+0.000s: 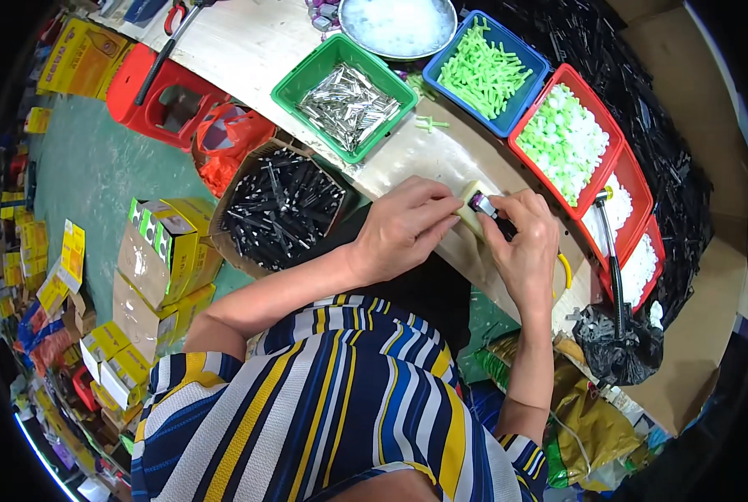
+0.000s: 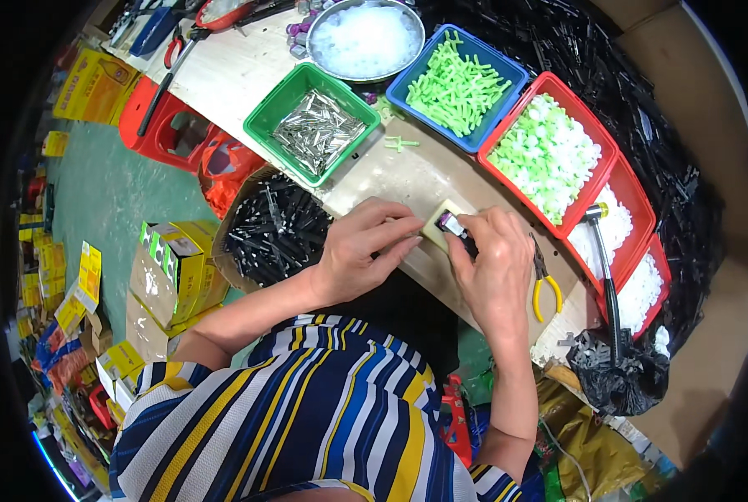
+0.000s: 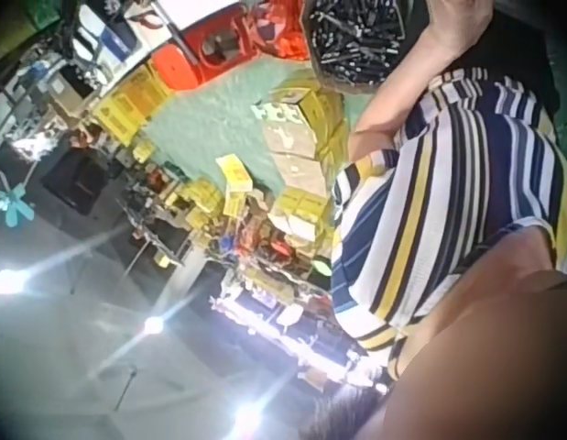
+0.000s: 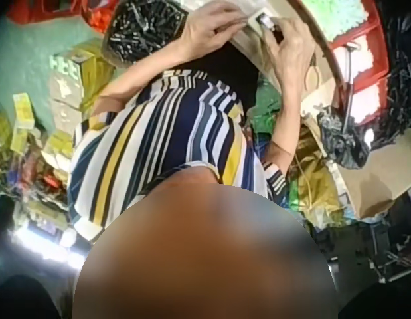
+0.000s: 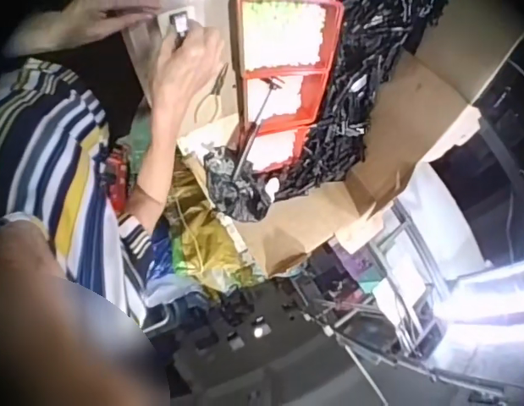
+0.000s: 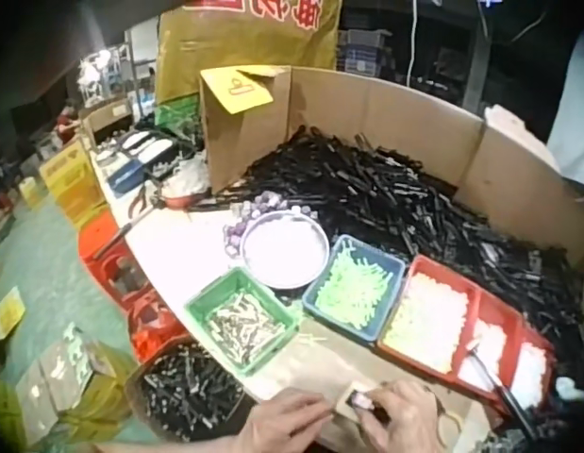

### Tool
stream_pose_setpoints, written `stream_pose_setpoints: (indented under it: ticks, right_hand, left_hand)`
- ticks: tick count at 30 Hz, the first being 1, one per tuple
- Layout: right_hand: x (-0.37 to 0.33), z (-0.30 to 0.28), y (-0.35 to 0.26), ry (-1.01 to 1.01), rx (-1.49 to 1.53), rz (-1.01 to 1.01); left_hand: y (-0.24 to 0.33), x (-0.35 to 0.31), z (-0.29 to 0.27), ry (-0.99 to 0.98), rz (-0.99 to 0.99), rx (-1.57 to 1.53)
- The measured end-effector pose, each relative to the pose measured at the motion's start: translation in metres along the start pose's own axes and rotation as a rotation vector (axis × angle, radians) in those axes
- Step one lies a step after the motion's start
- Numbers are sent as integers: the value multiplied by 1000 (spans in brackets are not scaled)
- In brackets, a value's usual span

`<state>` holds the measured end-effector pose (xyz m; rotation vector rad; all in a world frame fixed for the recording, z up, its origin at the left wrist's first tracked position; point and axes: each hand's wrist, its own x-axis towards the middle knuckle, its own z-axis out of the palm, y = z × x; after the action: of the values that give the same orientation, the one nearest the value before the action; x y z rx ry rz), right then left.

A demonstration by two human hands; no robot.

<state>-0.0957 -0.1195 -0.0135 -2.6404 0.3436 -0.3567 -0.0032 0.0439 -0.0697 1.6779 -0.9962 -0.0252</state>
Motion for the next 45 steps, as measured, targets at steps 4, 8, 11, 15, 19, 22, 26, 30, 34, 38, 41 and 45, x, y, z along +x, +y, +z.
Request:
stream_pose_setpoints:
  ticks: [4, 8, 11, 15, 19, 22, 26, 30, 34, 38, 41, 45]
  right_hand:
    - [0, 2, 6, -7, 15, -14]
    - [-5, 5, 12, 5, 77, -41]
    - [-6, 4, 12, 2, 112, -34]
    - [0, -9, 18, -40, 163, -61]
    - [25, -38, 22, 28, 184, 4]
    - [49, -44, 42, 140, -44, -32]
    - [72, -35, 66, 102, -215, -20]
    - [80, -26, 66, 21, -232, -24]
    - [84, -19, 71, -10, -340, -5]
    - [87, -20, 71, 13, -200, 75]
    - [84, -23, 66, 59, -125, 145]
    - [66, -29, 58, 157, 37, 188]
  left_hand:
    - [-10, 10, 10, -73, 265, 94]
    - [-20, 15, 16, -225, 491, 306]
    - [-28, 13, 20, -188, 596, 361]
    - [-28, 14, 19, -204, 625, 397]
    - [-25, 13, 20, -228, 561, 363]
    - [-19, 15, 17, -254, 465, 284]
    - [-7, 24, 3, -222, 361, 188]
    - [-6, 43, -42, -42, 280, 280]
    - [-23, 64, -88, 18, 241, 566]
    - [-44, 74, -106, -149, 80, 685]
    - [-50, 79, -109, -260, 32, 714]
    - [-57, 82, -111, -262, 42, 730]
